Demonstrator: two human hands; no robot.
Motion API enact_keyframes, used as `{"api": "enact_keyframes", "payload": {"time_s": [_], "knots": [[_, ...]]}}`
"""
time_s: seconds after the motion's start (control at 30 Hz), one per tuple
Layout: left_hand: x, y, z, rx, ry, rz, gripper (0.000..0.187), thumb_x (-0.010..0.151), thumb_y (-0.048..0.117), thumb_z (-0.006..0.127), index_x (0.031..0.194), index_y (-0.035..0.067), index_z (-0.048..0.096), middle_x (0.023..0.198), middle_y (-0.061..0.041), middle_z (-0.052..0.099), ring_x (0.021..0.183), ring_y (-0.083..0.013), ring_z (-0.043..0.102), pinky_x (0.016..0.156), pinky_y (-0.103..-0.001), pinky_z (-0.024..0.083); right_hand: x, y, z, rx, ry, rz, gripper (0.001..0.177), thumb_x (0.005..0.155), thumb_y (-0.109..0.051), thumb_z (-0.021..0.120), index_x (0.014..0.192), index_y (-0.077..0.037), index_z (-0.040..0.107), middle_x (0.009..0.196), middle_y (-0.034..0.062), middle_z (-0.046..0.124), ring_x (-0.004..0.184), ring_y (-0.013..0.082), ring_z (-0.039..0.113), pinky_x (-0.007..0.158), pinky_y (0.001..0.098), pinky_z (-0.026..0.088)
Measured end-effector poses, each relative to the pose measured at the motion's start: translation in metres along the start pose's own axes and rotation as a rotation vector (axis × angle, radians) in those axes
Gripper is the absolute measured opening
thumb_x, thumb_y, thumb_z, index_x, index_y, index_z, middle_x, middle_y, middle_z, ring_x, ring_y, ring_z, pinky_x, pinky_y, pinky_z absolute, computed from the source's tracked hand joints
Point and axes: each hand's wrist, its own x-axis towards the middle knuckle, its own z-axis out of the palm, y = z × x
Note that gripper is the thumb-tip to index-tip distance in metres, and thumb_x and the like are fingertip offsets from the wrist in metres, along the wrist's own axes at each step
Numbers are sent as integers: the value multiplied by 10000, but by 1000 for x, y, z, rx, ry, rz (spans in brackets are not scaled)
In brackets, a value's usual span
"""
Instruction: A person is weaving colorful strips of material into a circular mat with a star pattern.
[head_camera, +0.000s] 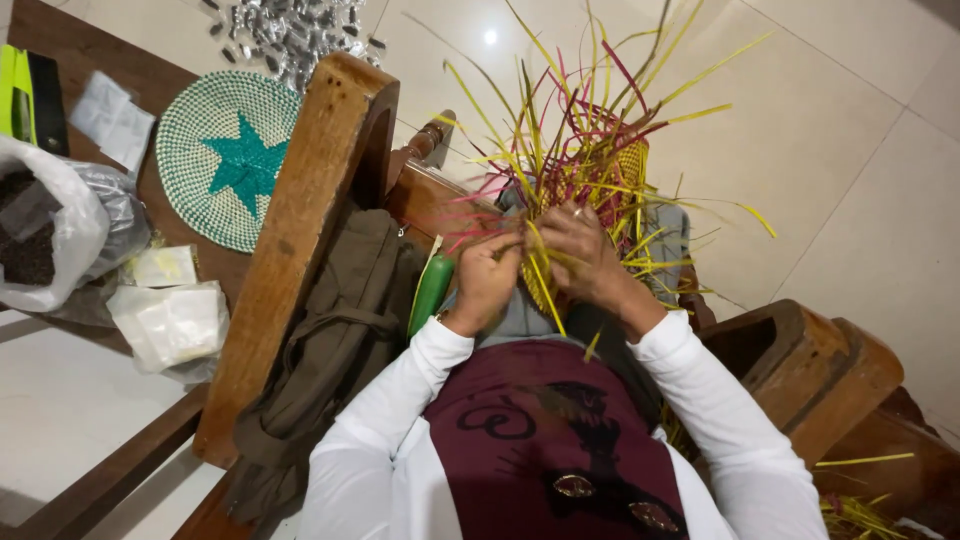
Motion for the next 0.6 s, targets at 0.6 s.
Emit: {"api": "enact_keyframes", "payload": {"time_s": [0.6], "knots": [[19,18,3,196,-12,86,63,724,130,650,702,116,707,565,-105,617,588,-231,642,556,-320,502,15,-14,-4,71,94,174,67,879,-145,648,882,-78,649,728,113,595,683,359,601,629,420,495]]}}
